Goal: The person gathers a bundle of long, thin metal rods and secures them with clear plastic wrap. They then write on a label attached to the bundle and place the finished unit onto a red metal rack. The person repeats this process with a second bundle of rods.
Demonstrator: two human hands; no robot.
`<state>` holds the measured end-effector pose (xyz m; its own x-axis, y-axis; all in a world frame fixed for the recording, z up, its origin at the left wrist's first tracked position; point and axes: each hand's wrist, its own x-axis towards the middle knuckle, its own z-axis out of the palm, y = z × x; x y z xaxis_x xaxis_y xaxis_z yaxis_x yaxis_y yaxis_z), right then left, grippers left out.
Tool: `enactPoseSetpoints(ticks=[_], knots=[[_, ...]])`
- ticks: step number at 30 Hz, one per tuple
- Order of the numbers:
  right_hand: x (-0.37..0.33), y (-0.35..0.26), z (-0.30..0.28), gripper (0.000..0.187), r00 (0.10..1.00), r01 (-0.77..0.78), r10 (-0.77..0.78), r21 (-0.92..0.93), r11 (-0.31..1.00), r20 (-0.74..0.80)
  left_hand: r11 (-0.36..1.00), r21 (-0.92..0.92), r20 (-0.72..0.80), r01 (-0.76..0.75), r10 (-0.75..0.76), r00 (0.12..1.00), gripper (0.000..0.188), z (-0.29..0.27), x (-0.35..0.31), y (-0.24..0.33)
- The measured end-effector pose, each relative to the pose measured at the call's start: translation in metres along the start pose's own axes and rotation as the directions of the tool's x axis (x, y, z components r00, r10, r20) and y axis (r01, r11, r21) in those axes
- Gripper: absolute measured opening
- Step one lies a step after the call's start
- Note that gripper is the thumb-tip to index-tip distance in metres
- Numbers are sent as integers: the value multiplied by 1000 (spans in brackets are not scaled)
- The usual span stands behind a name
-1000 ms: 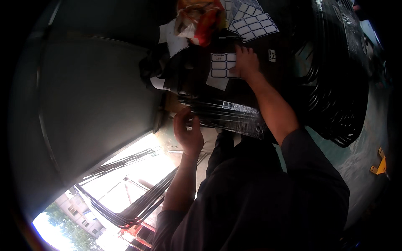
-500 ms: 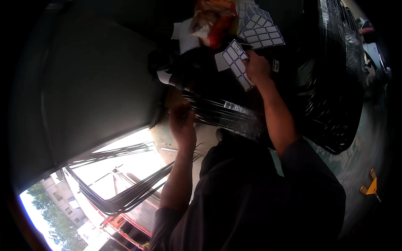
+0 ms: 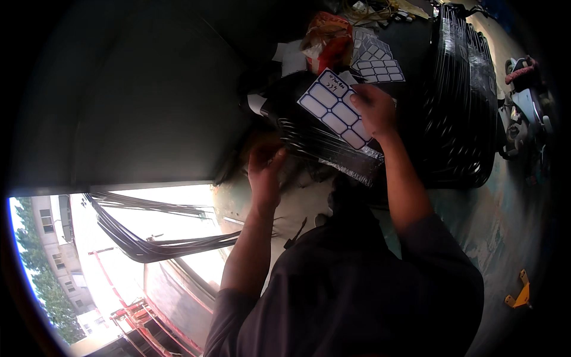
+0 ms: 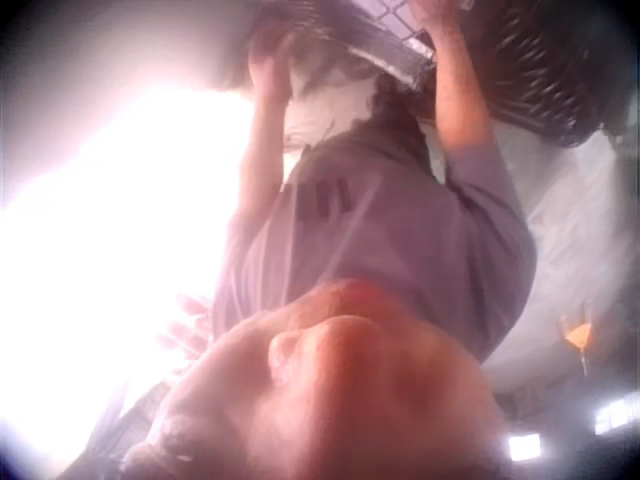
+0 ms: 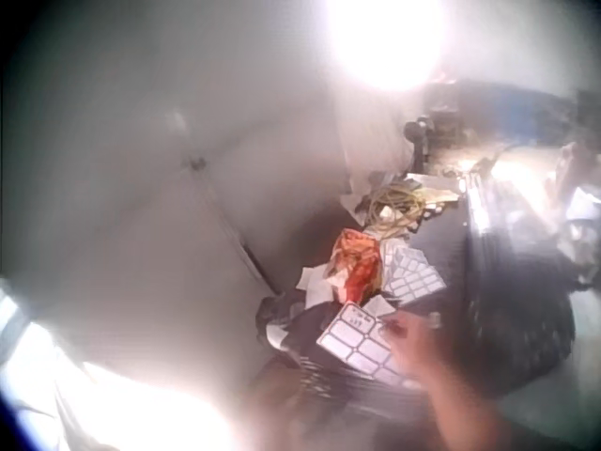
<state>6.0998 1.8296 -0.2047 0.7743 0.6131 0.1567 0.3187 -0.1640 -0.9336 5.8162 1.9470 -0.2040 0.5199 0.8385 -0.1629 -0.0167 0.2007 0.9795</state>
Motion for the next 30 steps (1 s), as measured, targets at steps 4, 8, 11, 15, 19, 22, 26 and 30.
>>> enactPoseSetpoints(ticks=[4, 8, 11, 15, 19, 22, 26, 30], knots=[[-88, -54, -5, 27, 982, -17, -38, 287, 958, 185, 880, -378, 315, 287, -169, 934, 37, 4, -37, 24], [-155, -79, -10, 26, 947, 21, -99, 250, 968, 306, 788, -460, 394, 410, -232, 889, 42, 0, -86, 22], [-184, -75, -17, 23, 934, 39, -134, 277, 960, 332, 748, -475, 411, 464, -278, 868, 38, 0, -117, 21], [-186, -89, -21, 16, 863, 474, -475, 53, 879, 170, 820, -394, 342, 415, -288, 894, 31, -4, -132, 21], [-194, -113, -14, 16, 785, 619, -609, -117, 776, 111, 996, 5, 196, 90, -89, 977, 36, -7, -151, 21], [-214, -116, -4, 23, 884, 410, -417, 77, 909, 213, 980, -60, 162, 192, -180, 970, 37, -5, -168, 30], [-219, -110, -8, 26, 870, 408, -399, 32, 913, 291, 988, -38, 15, 147, -147, 989, 33, 9, -188, 27], [-225, -113, -15, 22, 851, 420, -429, 97, 902, 304, 999, -23, 31, 49, -49, 998, 30, 18, -205, 27]])
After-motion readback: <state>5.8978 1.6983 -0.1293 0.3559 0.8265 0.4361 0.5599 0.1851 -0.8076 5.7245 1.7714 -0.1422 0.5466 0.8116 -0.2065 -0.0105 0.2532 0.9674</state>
